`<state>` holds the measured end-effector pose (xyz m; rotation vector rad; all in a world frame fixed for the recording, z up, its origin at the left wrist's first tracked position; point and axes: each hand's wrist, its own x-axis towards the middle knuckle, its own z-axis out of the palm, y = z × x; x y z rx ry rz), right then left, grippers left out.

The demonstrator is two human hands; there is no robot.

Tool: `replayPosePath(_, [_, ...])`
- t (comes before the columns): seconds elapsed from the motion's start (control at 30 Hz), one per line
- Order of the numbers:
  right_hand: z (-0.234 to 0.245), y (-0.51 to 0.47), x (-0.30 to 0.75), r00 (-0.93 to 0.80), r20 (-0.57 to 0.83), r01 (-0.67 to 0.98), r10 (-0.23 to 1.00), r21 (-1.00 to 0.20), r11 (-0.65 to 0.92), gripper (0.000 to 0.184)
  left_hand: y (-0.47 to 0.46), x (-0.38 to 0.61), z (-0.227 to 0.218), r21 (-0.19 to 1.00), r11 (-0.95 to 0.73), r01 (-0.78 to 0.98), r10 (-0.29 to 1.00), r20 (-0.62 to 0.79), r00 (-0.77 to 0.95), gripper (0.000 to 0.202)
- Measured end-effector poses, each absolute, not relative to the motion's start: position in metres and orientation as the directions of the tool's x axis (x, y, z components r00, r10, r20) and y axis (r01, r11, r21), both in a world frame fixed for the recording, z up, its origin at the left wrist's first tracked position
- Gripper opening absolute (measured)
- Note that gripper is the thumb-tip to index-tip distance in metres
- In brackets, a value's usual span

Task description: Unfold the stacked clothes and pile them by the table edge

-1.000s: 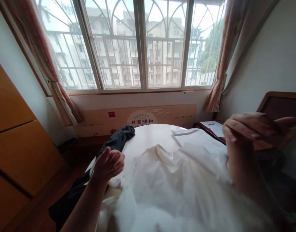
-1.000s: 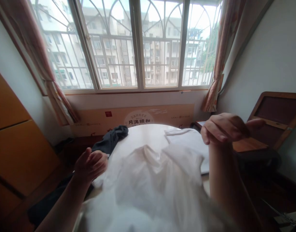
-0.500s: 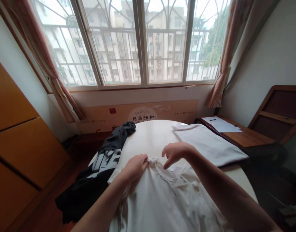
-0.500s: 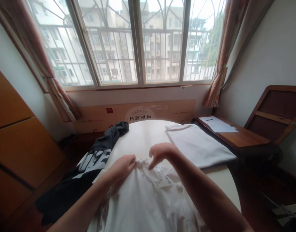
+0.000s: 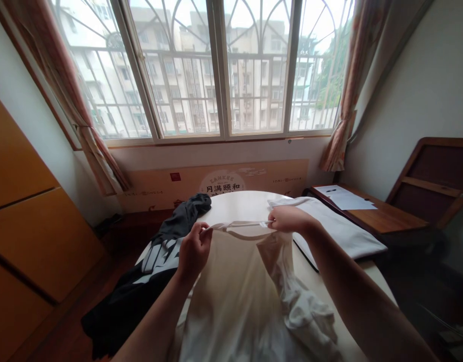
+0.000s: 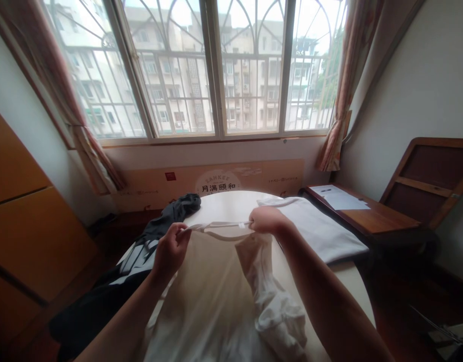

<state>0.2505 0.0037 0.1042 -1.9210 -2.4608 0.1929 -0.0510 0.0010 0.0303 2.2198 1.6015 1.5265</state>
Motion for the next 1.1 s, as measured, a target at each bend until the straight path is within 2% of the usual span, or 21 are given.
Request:
replayPosePath(0.07, [0.114, -0.001, 0.259, -0.168, 0.12, 0.979, 0.978, -0.094, 0.18, 0.023, -0.002, -0.049, 0.032, 0.493, -0.489, 0.72, 0.735, 0.677, 0.036, 0.024])
replayPosePath(0.1, [0.118, -0.004, 0.259, -0.135, 0.273, 0.981, 0.953, -0.101, 0.168, 0.022, -0.004, -0.048, 0.033, 0.49, -0.495, 0.717, 0.735, 0.677, 0.045, 0.026])
replayPosePath(0.13, [0.122, -0.008, 0.258, -0.107, 0.451, 0.978, 0.886, -0.113, 0.175, 0.022, -0.006, -0.047, 0.035, 0.488, -0.5, 0.716, 0.73, 0.682, 0.046, 0.028])
replayPosePath(0.2, [0.13, -0.017, 0.251, -0.078, 0.757, 0.958, 0.648, -0.124, 0.26, 0.023, -0.01, -0.047, 0.037, 0.475, -0.509, 0.718, 0.706, 0.707, 0.033, 0.032])
replayPosePath(0.23, [0.134, -0.023, 0.248, -0.076, 0.836, 0.94, 0.543, -0.122, 0.319, 0.022, -0.011, -0.048, 0.038, 0.464, -0.516, 0.72, 0.69, 0.723, 0.028, 0.032])
replayPosePath(0.27, [0.138, -0.028, 0.245, -0.087, 0.863, 0.917, 0.497, -0.125, 0.378, 0.021, -0.012, -0.048, 0.039, 0.45, -0.526, 0.722, 0.672, 0.74, 0.028, 0.031])
replayPosePath(0.3, [0.141, -0.034, 0.242, -0.116, 0.846, 0.894, 0.52, -0.139, 0.426, 0.02, -0.013, -0.049, 0.04, 0.432, -0.542, 0.721, 0.653, 0.757, 0.037, 0.028])
replayPosePath(0.37, [0.146, -0.044, 0.241, -0.211, 0.703, 0.862, 0.679, -0.193, 0.468, 0.017, -0.013, -0.05, 0.04, 0.395, -0.585, 0.708, 0.623, 0.778, 0.08, 0.023])
replayPosePath(0.43, [0.149, -0.052, 0.242, -0.279, 0.534, 0.861, 0.798, -0.229, 0.455, 0.016, -0.012, -0.049, 0.041, 0.368, -0.622, 0.692, 0.61, 0.781, 0.132, 0.022])
replayPosePath(0.47, [0.15, -0.055, 0.243, -0.275, 0.509, 0.866, 0.816, -0.236, 0.44, 0.017, -0.012, -0.049, 0.041, 0.364, -0.629, 0.687, 0.607, 0.782, 0.142, 0.026])
replayPosePath(0.5, [0.151, -0.058, 0.243, -0.237, 0.54, 0.872, 0.808, -0.248, 0.422, 0.018, -0.013, -0.049, 0.042, 0.369, -0.629, 0.684, 0.608, 0.782, 0.137, 0.032])
replayPosePath(0.57, [0.153, -0.062, 0.242, -0.083, 0.695, 0.871, 0.714, -0.298, 0.391, 0.019, -0.017, -0.049, 0.046, 0.406, -0.62, 0.672, 0.609, 0.789, 0.084, 0.042])
replayPosePath(0.63, [0.157, -0.065, 0.242, 0.074, 0.823, 0.858, 0.563, -0.34, 0.386, 0.019, -0.024, -0.052, 0.056, 0.452, -0.614, 0.647, 0.595, 0.804, 0.003, 0.043])
replayPosePath(0.7, [0.161, -0.067, 0.245, 0.143, 0.86, 0.863, 0.489, -0.351, 0.364, 0.021, -0.031, -0.058, 0.071, 0.487, -0.598, 0.636, 0.568, 0.818, -0.093, 0.039])
replayPosePath(0.77, [0.162, -0.065, 0.254, 0.15, 0.809, 0.895, 0.568, -0.356, 0.27, 0.022, -0.037, -0.066, 0.089, 0.532, -0.565, 0.63, 0.54, 0.816, -0.205, 0.037])
replayPosePath(0.83, [0.162, -0.061, 0.267, 0.096, 0.645, 0.913, 0.758, -0.36, 0.19, 0.02, -0.038, -0.071, 0.108, 0.613, -0.55, 0.567, 0.573, 0.771, -0.277, 0.038])
replayPosePath(0.87, [0.161, -0.058, 0.272, 0.035, 0.526, 0.903, 0.85, -0.382, 0.199, 0.018, -0.037, -0.072, 0.116, 0.673, -0.552, 0.492, 0.628, 0.724, -0.287, 0.04])
replayPosePath(0.9, [0.16, -0.056, 0.276, -0.051, 0.406, 0.866, 0.913, -0.436, 0.243, 0.018, -0.035, -0.071, 0.123, 0.742, -0.546, 0.389, 0.698, 0.66, -0.278, 0.041])
replayPosePath(0.97, [0.158, -0.055, 0.277, -0.255, 0.259, 0.681, 0.932, -0.636, 0.363, 0.024, -0.034, -0.061, 0.133, 0.857, -0.49, 0.158, 0.828, 0.514, -0.223, 0.044])
replayPosePath(1.03, [0.157, -0.059, 0.265, -0.356, 0.292, 0.375, 0.888, -0.826, 0.421, 0.028, -0.039, -0.043, 0.14, 0.902, -0.432, -0.003, 0.89, 0.425, -0.163, 0.05])
replayPosePath(1.1, [0.157, -0.068, 0.246, -0.361, 0.352, 0.093, 0.863, -0.908, 0.409, 0.029, -0.051, -0.02, 0.146, 0.9, -0.43, -0.066, 0.901, 0.423, -0.101, 0.051])
